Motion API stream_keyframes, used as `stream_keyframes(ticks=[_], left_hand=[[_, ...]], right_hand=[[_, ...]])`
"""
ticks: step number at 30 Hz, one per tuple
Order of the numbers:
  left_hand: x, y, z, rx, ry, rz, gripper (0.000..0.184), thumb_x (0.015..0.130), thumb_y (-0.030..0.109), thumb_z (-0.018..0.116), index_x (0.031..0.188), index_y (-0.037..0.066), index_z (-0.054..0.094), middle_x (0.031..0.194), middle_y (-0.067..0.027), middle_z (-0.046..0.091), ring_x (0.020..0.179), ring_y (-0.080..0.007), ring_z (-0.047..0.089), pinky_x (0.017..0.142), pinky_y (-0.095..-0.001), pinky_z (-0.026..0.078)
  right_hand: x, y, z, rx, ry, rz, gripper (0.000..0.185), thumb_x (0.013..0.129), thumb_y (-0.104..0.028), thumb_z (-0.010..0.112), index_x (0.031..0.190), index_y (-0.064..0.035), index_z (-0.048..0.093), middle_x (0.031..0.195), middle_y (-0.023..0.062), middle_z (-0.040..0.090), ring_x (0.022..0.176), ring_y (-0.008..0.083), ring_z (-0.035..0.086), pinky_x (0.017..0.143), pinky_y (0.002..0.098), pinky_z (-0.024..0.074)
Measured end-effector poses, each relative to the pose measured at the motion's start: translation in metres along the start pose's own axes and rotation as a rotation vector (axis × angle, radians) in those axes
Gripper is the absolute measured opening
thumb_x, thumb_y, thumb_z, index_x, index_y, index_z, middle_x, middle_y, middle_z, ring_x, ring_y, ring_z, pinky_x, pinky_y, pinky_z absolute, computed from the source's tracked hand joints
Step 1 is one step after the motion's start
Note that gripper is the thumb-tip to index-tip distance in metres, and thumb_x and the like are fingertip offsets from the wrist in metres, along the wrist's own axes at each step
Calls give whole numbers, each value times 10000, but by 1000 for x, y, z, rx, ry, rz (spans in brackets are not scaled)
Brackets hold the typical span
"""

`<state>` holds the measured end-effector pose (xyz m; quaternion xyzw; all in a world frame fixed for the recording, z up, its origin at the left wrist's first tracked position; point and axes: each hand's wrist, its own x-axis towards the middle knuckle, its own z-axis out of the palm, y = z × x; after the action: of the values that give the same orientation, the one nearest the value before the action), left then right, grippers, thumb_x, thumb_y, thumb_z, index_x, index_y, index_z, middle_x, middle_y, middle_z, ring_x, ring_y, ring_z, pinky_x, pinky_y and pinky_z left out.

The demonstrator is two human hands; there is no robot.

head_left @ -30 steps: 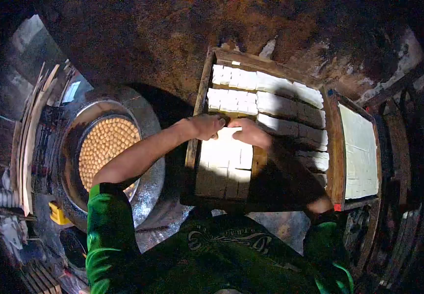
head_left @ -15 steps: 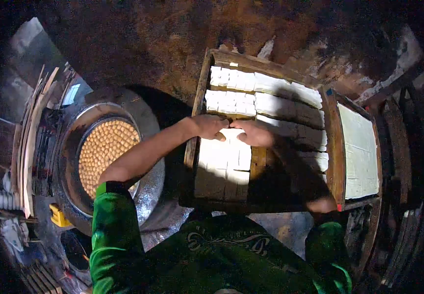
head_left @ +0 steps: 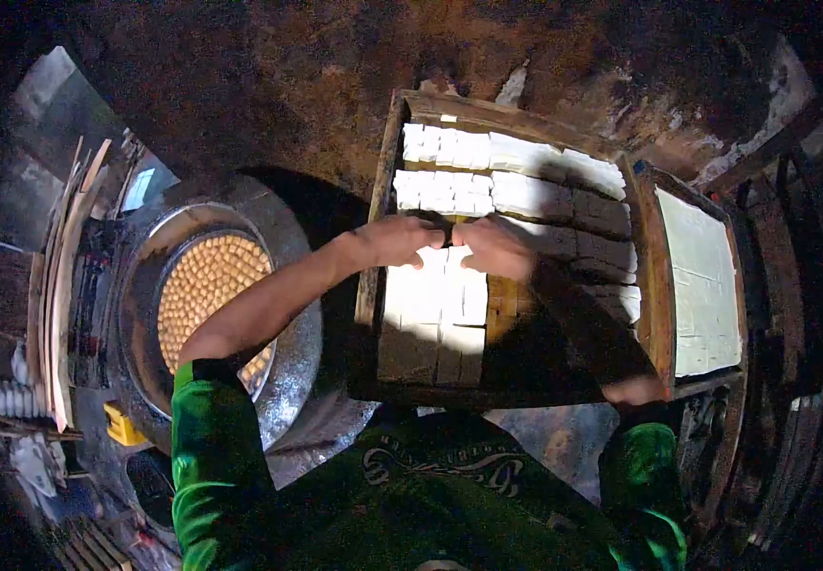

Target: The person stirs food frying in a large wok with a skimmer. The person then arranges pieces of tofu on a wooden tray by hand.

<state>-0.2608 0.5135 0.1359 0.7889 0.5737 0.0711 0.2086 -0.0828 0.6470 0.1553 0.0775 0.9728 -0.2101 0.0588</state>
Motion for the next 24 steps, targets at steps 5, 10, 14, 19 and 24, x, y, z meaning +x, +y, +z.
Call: stream_keyframes(ticks=[5, 10, 14, 19, 24], left_hand=[[-6, 2, 6, -68, 163, 12, 368, 790, 210, 721, 1081, 47, 567, 1009, -173, 621, 993, -366, 600, 849, -459, 485], [4, -10, -9, -148, 68, -24, 356, 791, 213, 728, 1073, 51, 584, 997, -156, 625, 966, -347, 605, 833, -440, 480], [11, -24, -1, -267, -38, 19, 370, 779, 253, 742, 1063, 58, 608, 967, -135, 651, 945, -312, 618, 837, -409, 478], [5, -8, 15, -146, -79, -39, 417, 787, 311, 725, 1084, 38, 618, 1008, -162, 664, 987, -331, 622, 887, -422, 478], [-8, 3, 26, 109, 84, -52, 368, 876, 289, 612, 1143, 38, 586, 962, -214, 652, 943, -379, 627, 868, -461, 489]], right_hand=[[5, 16, 20, -68, 21, 1, 321, 687, -102, 708, 968, 2, 594, 918, 183, 647, 867, 361, 628, 760, 446, 492], [17, 18, -5, 85, -95, -95, 323, 727, -84, 713, 1008, 3, 577, 994, 168, 634, 793, 291, 647, 649, 405, 535], [10, 16, -20, 482, -428, 197, 309, 813, -145, 704, 1019, 55, 590, 963, 155, 629, 830, 209, 647, 567, 313, 594], [4, 17, -1, 396, -436, 144, 370, 824, -193, 683, 1106, 30, 594, 991, 164, 630, 774, 239, 654, 561, 346, 571], [-2, 19, 23, -111, -106, -68, 322, 816, -300, 656, 972, -18, 671, 918, 215, 637, 861, 348, 621, 745, 458, 488]])
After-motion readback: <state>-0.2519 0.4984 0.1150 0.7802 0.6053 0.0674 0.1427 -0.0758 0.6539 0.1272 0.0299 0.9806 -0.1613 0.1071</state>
